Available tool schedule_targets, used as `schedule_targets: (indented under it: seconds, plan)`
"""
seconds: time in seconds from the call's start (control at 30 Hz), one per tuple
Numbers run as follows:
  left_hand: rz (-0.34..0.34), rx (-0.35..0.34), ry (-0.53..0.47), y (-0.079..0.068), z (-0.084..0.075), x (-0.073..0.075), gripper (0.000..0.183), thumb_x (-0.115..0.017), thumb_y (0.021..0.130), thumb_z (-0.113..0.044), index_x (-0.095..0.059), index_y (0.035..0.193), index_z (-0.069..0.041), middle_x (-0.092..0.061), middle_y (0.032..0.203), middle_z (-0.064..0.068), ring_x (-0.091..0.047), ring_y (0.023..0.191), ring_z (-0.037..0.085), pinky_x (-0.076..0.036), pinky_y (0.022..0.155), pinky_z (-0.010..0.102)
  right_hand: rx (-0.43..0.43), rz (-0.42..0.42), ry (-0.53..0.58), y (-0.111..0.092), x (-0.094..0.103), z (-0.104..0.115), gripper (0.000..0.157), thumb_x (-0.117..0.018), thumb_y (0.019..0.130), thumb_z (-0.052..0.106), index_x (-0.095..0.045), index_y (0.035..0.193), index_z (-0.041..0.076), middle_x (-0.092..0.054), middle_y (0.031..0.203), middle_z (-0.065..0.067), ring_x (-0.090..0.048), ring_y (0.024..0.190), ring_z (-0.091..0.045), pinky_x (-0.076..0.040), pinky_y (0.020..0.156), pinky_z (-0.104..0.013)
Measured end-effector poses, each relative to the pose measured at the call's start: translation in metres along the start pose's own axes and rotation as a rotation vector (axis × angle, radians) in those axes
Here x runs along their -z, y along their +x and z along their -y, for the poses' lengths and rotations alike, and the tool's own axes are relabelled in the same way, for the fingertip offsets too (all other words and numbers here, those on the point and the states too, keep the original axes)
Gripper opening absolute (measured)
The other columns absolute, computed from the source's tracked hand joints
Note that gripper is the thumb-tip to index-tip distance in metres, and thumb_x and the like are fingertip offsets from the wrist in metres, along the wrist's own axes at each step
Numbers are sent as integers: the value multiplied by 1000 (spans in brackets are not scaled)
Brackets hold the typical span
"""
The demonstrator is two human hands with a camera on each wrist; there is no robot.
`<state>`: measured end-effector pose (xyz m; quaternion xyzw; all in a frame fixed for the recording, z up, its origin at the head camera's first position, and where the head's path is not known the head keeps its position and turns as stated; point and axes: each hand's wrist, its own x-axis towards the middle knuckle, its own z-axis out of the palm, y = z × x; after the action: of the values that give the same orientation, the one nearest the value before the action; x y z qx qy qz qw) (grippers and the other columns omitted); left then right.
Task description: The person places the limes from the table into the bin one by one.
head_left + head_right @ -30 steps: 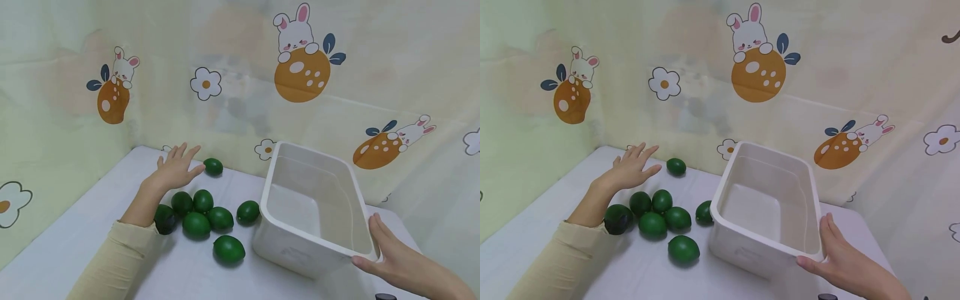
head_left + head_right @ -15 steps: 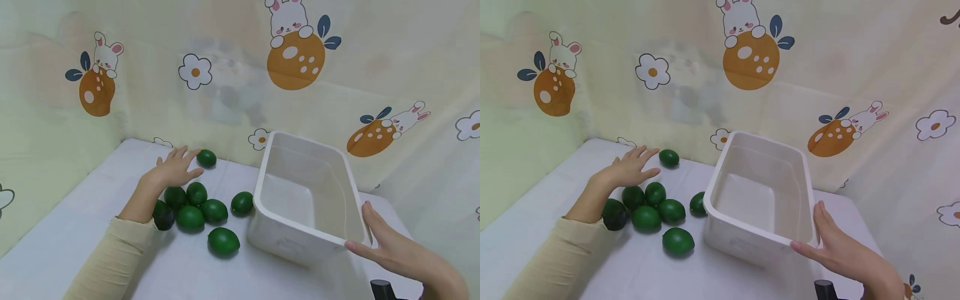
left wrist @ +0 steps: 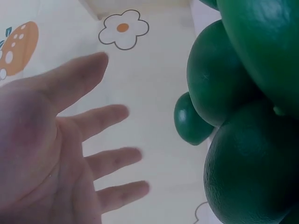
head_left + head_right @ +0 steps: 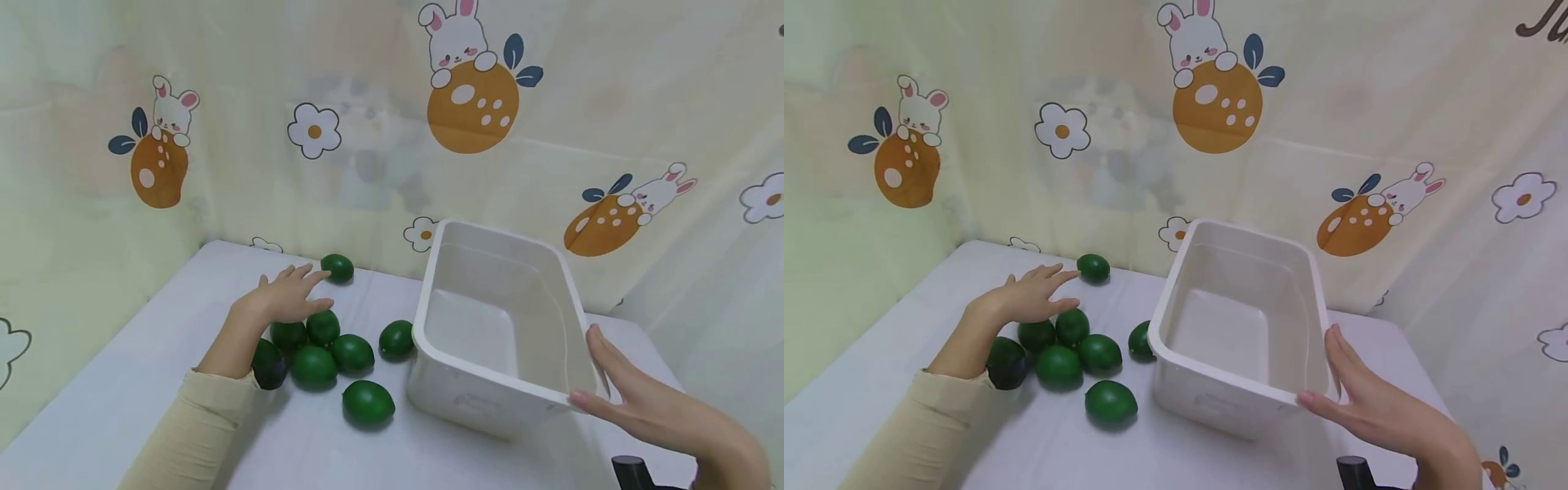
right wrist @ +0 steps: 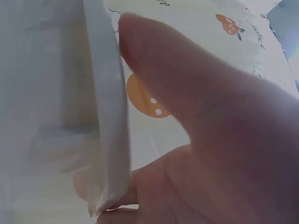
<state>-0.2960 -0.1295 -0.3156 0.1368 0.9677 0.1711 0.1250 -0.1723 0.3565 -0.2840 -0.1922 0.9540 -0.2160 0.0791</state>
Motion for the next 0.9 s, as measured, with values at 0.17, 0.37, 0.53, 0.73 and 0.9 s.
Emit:
schedule_targets:
  seconds: [0.17, 0.37, 0.53, 0.73, 0.9]
  plan:
    - [55, -44, 23, -1, 2, -5, 66, -47, 95, -51, -29, 150, -20, -29, 154, 16, -14, 143, 44, -5, 105, 74, -21, 9, 26, 0, -2, -3, 90, -55, 96, 27, 17, 150, 20, 17, 158, -9, 12, 120, 31, 3, 94, 4]
    - [105, -101, 21, 1, -1, -10, 68, -52, 92, -53, -31, 149, -22, -38, 150, 10, -24, 142, 38, -10, 105, 74, -26, 14, 23, 3, 1, -3, 93, -56, 96, 30, 19, 149, 19, 19, 158, -10, 16, 119, 31, 4, 83, 9]
    - [170, -119, 8, 2, -5, -15, 64, -59, 90, -47, -39, 145, -23, -44, 145, 9, -36, 137, 32, -17, 106, 70, -18, 10, 51, 4, 1, -3, 92, -57, 95, 28, 17, 150, 20, 14, 159, -13, 11, 120, 30, 3, 84, 8]
    - [180, -127, 22, 2, -7, -17, 56, -67, 87, -34, -48, 139, -22, -49, 137, 8, -45, 129, 27, -36, 104, 52, -27, 15, 30, 2, 1, -6, 92, -56, 96, 30, 18, 150, 18, 15, 158, -14, 14, 118, 32, 2, 82, 9]
    - [162, -128, 35, 5, -5, -18, 56, -70, 86, -21, -49, 138, -18, -53, 129, 9, -50, 122, 25, -41, 101, 47, -25, 7, 21, 3, 2, -6, 94, -57, 95, 30, 18, 150, 18, 15, 158, -13, 13, 118, 31, 2, 82, 9]
